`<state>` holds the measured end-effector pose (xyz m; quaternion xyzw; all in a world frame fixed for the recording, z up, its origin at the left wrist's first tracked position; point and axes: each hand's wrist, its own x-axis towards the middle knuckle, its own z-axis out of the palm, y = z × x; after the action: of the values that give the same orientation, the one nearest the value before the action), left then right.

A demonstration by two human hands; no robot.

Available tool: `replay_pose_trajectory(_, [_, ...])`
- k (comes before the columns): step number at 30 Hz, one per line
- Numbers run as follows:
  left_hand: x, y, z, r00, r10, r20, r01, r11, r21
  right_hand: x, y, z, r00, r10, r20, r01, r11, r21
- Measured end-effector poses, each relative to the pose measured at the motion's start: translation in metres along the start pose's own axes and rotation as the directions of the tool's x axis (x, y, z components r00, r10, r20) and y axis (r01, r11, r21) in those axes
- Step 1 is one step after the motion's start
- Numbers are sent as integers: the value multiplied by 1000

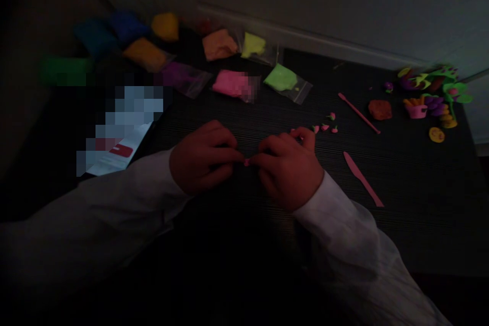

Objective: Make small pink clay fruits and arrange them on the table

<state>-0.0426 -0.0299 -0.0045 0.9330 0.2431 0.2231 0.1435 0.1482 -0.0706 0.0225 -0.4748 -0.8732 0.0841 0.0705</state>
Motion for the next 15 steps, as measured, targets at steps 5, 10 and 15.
replay_pose_trajectory(5, [-1, 1, -2, 999, 17, 33, -18, 999, 38, 0, 0, 1, 1000, -5, -1, 5, 1000, -23])
replay_pose_trajectory(10, [-1, 0, -3, 998, 29, 51, -31, 998, 55, 0, -2, 1, 1000, -14, -10, 14, 999, -29])
replay_pose_trajectory(15, [-1, 0, -5, 996, 40, 73, -45, 997, 61, 0, -2, 1, 1000, -15, -4, 15, 999, -29])
